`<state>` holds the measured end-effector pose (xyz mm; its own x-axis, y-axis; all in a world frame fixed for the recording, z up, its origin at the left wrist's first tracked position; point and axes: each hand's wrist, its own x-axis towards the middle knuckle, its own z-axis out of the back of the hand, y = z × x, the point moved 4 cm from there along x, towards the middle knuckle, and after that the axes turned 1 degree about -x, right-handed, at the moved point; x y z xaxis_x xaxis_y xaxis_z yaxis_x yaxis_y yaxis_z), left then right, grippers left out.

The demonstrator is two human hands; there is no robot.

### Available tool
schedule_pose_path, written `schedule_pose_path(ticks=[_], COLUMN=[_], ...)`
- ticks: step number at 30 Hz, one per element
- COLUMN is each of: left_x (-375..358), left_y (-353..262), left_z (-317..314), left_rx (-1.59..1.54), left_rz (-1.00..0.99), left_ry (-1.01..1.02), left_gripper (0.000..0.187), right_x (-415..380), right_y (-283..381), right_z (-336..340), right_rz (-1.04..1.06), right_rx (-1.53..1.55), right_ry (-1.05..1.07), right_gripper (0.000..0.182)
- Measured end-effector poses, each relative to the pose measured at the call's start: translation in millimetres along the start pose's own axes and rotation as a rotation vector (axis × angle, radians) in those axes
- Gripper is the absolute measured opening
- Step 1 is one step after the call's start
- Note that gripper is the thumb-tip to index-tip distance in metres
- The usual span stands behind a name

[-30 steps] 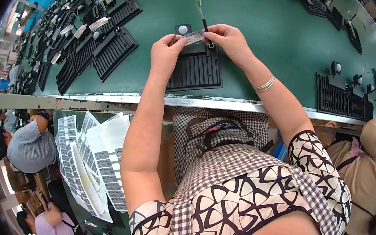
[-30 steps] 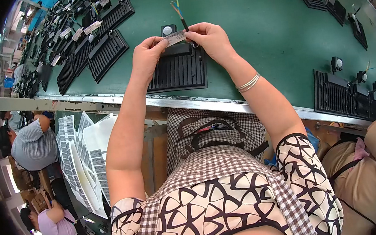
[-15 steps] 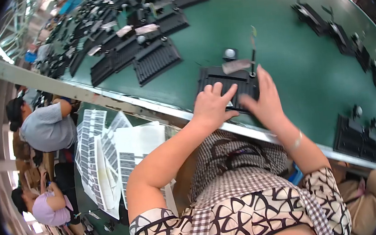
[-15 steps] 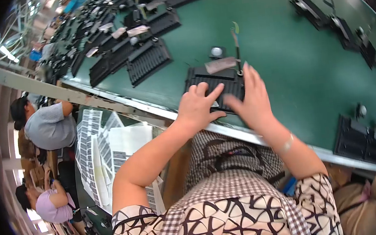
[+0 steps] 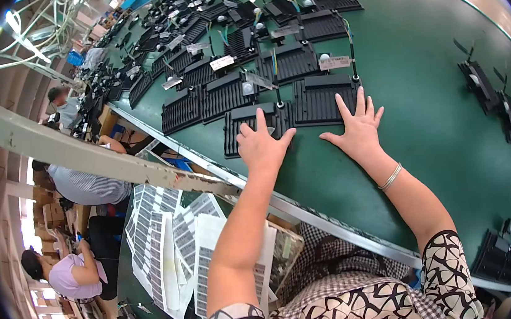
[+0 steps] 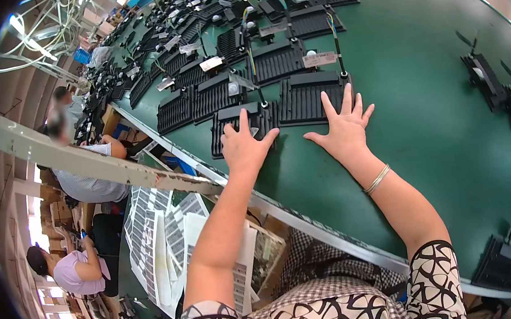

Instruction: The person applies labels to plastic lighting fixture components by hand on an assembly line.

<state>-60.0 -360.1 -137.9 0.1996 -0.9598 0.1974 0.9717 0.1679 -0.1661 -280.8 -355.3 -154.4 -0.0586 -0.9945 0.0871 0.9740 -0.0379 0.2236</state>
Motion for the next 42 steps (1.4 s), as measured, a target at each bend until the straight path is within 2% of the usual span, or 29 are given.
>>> schedule_pose_path(ticks=[4, 8, 13, 17, 21, 25, 29, 32, 33, 34, 35, 36, 37, 38, 39, 41, 42], left_x=[33, 83, 152, 211, 258, 256, 221, 189, 173, 162, 139, 127, 121, 93, 74, 13, -19], left_y=[5, 12, 52, 90, 127, 106, 71, 47, 36, 19, -4, -20, -35, -60, -82, -134, -157], left_z=[-10, -12, -23, -31, -42, -44, -37, -42, -44, -46, -42, -51, -70, -68, -60, -44, -35], left_rx=[-0.016, 0.006, 0.011, 0.011, 0.103, 0.273, 0.219, -0.077, -0.166, -0.306, -0.449, -0.504, -0.561, -0.576, -0.561, -0.66, -0.596], left_rz=[0.037, 0.143, 0.21, 0.207, 0.146, 0.168, 0.109, 0.129, 0.05, -0.035, -0.118, -0.249, -0.437, -0.494, -0.532, -0.638, -0.727], left_ry=[-0.058, 0.03, 0.071, 0.077, -0.049, -0.137, -0.231, -0.268, -0.257, -0.051, 0.015, 0.094, 0.06, 0.181, 0.28, 0.43, 0.453], left_gripper=[0.082, 0.083, 0.088, 0.084, 0.079, 0.059, 0.047, 0.034, 0.028, 0.024, 0.025, 0.024, 0.019, 0.017, 0.016, 0.013, 0.01], right_x=[41, 77, 144, 193, 226, 227, 189, 132, 110, 86, 58, 30, 8, -25, -58, -126, -157], right_y=[20, 43, 91, 132, 161, 150, 119, 90, 77, 65, 52, 37, 18, 0, -23, -79, -109], right_z=[-3, -10, -26, -46, -74, -85, -76, -58, -51, -46, -38, -26, -24, -11, 6, 39, 55], right_rz=[-0.03, 0.013, 0.072, 0.08, 0.218, 0.319, 0.298, 0.305, 0.294, 0.305, 0.323, 0.285, 0.26, 0.191, 0.026, -0.158, -0.18], right_rx=[-0.022, 0.005, 0.026, 0.053, 0.234, 0.526, 0.68, 0.762, 0.751, 0.784, 0.843, 0.886, 0.962, 1.037, 1.167, 1.273, 1.162], right_ry=[0.027, 0.034, 0.038, 0.03, -0.195, -0.352, -0.384, -0.397, -0.404, -0.433, -0.455, -0.332, -0.263, -0.068, 0.103, 0.081, -0.082], right_gripper=[0.103, 0.102, 0.1, 0.1, 0.081, 0.062, 0.051, 0.042, 0.039, 0.035, 0.029, 0.023, 0.023, 0.023, 0.024, 0.023, 0.022])
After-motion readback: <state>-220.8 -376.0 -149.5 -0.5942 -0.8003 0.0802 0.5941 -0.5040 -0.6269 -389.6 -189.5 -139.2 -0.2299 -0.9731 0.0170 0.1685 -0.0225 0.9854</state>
